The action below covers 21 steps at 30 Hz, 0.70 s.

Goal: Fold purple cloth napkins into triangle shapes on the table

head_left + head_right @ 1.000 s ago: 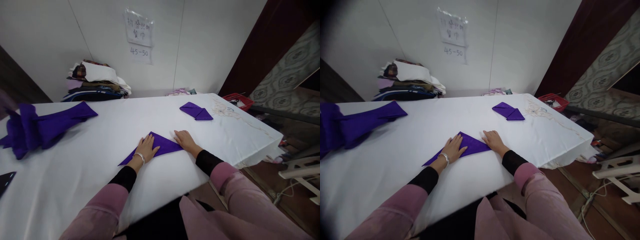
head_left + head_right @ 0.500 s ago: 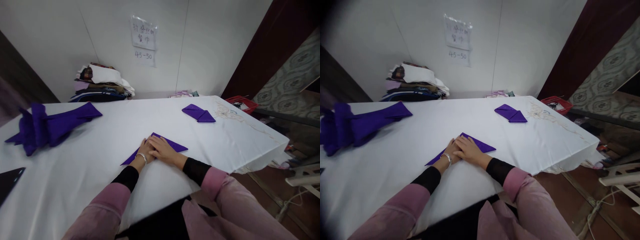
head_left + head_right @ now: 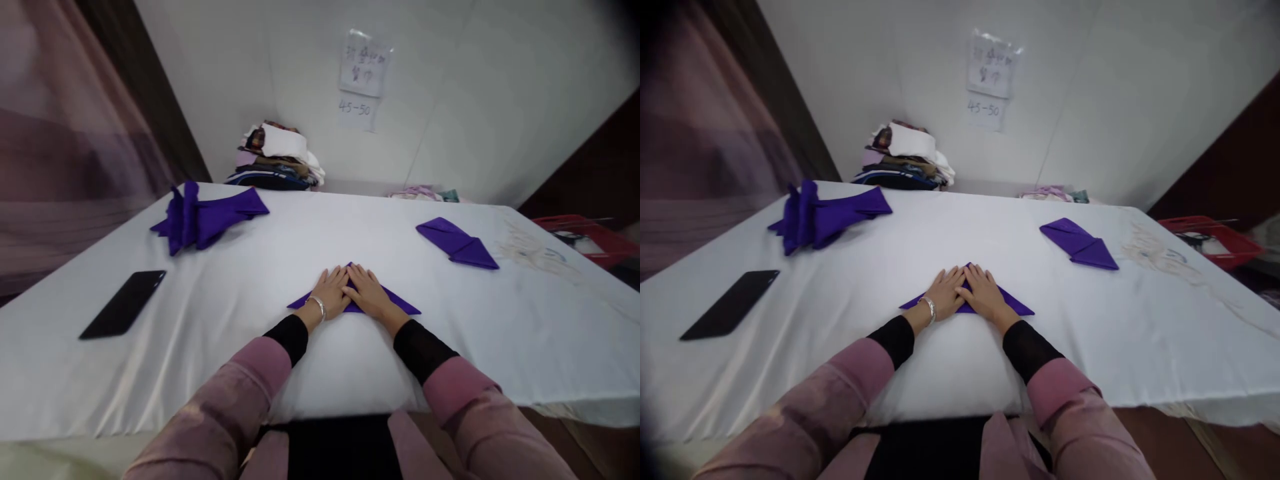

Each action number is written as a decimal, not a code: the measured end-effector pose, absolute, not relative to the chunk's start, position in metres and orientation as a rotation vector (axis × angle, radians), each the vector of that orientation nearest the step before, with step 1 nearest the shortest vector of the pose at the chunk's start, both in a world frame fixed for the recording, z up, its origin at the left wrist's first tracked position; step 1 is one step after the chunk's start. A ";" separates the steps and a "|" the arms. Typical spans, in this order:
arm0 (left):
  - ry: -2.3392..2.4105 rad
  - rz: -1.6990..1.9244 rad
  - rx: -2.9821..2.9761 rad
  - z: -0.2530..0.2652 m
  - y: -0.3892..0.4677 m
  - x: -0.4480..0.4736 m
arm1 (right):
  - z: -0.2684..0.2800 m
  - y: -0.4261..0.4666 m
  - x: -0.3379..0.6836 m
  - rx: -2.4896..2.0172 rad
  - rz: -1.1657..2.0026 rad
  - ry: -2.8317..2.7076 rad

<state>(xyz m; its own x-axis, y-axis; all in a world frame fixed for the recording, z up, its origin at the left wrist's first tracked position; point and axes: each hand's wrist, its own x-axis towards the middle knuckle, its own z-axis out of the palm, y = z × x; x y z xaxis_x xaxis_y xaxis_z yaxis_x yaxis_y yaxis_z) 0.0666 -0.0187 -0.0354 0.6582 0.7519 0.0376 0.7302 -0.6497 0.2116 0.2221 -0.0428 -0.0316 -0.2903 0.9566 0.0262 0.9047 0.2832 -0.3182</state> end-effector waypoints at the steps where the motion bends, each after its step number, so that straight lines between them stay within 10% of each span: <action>1: 1.258 0.180 2.674 -0.035 -0.019 0.059 | -0.032 -0.043 0.222 -1.732 0.331 -2.352; 21: 1.677 0.607 2.310 -0.031 -0.061 -0.082 | -0.037 -0.044 0.224 -1.756 0.162 -2.453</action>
<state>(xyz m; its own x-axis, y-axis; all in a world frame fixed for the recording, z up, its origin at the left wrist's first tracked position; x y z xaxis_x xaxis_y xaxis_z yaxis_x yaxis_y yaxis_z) -0.0820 -0.0614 -0.0311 0.2624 0.9444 0.1981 0.8521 -0.3231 0.4117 0.2241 -0.0440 -0.0375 -0.3197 0.9469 0.0355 0.9340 0.3212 -0.1565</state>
